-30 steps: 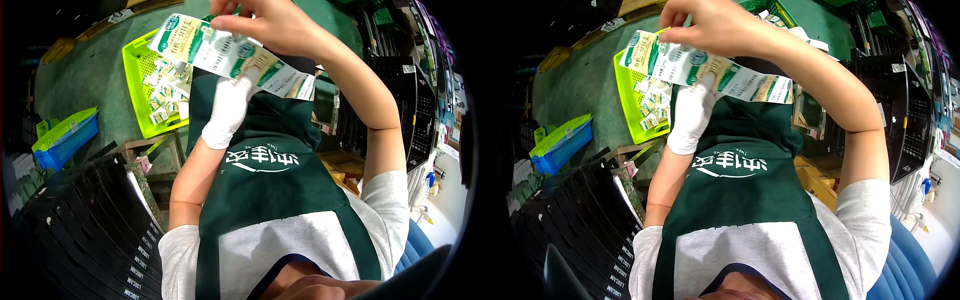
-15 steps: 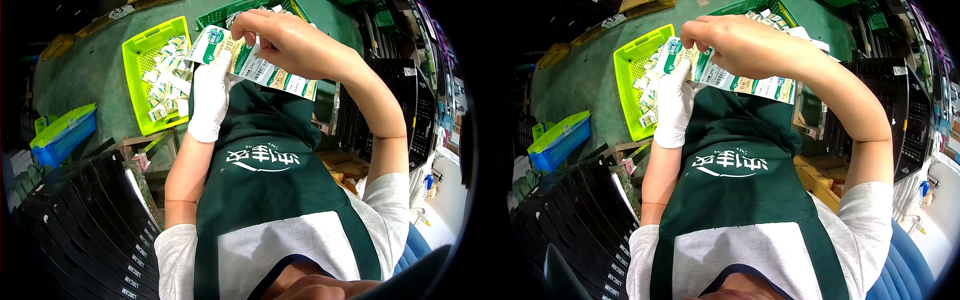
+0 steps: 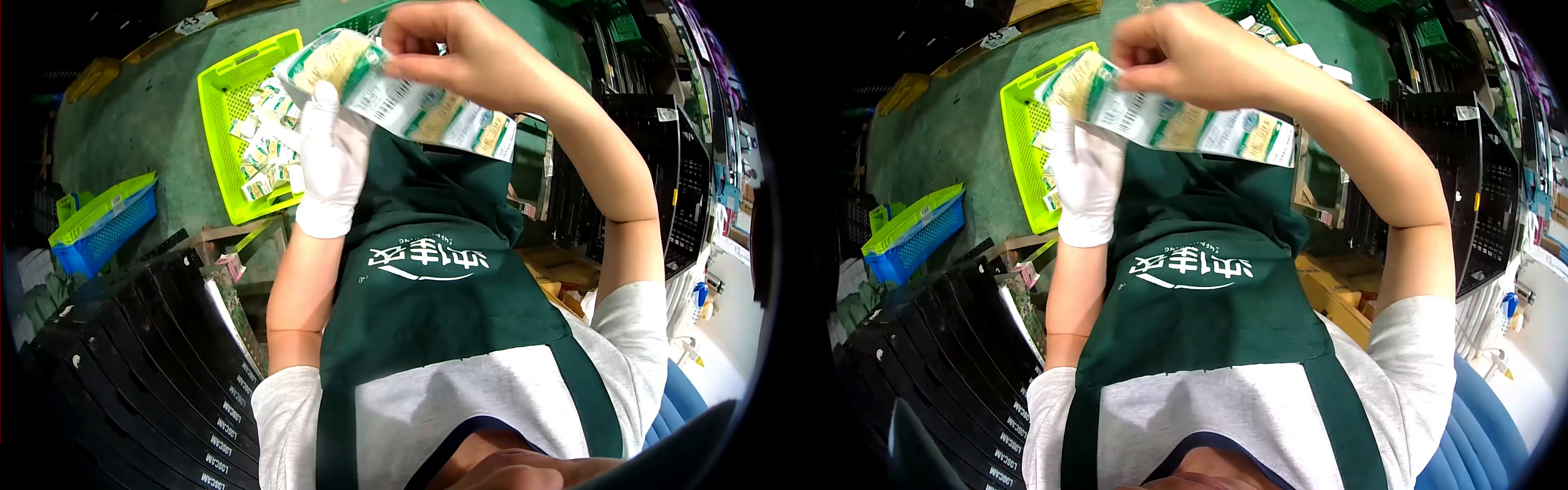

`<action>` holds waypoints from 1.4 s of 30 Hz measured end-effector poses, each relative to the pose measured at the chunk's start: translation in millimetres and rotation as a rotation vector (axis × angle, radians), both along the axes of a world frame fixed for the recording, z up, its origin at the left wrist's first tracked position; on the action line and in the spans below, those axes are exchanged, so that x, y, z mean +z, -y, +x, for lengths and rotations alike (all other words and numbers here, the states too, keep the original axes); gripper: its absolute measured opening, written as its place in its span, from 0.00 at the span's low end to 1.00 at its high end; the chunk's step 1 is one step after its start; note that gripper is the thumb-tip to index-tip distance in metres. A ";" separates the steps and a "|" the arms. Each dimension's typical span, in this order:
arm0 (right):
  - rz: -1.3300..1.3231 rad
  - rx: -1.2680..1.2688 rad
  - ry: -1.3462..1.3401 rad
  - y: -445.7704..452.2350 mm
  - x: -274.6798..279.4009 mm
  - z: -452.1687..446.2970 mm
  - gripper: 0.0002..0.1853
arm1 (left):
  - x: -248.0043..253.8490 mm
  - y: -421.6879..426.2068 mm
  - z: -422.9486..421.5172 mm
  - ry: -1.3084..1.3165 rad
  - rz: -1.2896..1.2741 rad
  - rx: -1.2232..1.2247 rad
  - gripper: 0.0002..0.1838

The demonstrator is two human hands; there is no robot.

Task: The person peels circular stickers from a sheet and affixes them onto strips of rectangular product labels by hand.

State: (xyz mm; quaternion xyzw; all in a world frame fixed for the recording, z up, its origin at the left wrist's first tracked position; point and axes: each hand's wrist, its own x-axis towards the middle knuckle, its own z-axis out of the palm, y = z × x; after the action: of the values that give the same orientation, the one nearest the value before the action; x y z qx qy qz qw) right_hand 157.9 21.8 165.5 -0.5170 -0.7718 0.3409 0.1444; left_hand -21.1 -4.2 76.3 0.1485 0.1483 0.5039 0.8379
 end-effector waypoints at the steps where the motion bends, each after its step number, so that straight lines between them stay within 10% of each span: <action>1: -0.112 -0.128 -0.164 -1.5 21.2 -8.4 0.07 | -7.0 5.1 6.6 -0.005 0.002 -0.012 0.21; 5: -0.094 -0.239 -0.441 -9.2 15.6 -8.9 0.08 | -11.9 27.6 30.9 -0.482 0.046 -0.177 0.18; 10: -0.091 -0.353 -0.773 6.1 -5.3 16.2 0.16 | -14.5 9.8 21.6 -0.298 0.021 -0.045 0.19; 32: 0.331 -0.371 -0.336 38.4 -83.1 3.0 0.27 | -40.6 29.1 26.0 -0.287 -0.100 0.029 0.18; 35: -0.252 -0.441 -0.544 48.2 -82.1 16.4 0.22 | -38.5 29.1 20.1 -0.263 -0.111 0.040 0.18; 38: -0.344 -0.351 -0.434 66.6 -90.0 22.9 0.19 | -40.8 22.1 -29.4 -1.768 0.850 0.069 0.18; 39: -0.145 -0.187 -0.167 68.6 -85.3 29.7 0.20 | -43.9 7.7 -37.5 -1.603 0.741 0.303 0.19; 40: -0.195 -0.177 -0.172 76.2 -75.4 34.5 0.22 | -28.1 -12.4 -48.5 -0.891 0.371 0.337 0.19; 42: -0.240 -0.054 -0.187 88.7 -75.1 53.8 0.25 | 21.4 -43.1 -77.3 -0.092 -0.034 0.021 0.23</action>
State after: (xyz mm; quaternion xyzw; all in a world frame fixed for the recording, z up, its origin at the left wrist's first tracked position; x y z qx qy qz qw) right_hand 211.6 -66.9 90.4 -0.5171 -0.6944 0.4734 0.1622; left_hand -98.4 39.0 97.7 0.1556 0.1968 0.5027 0.8273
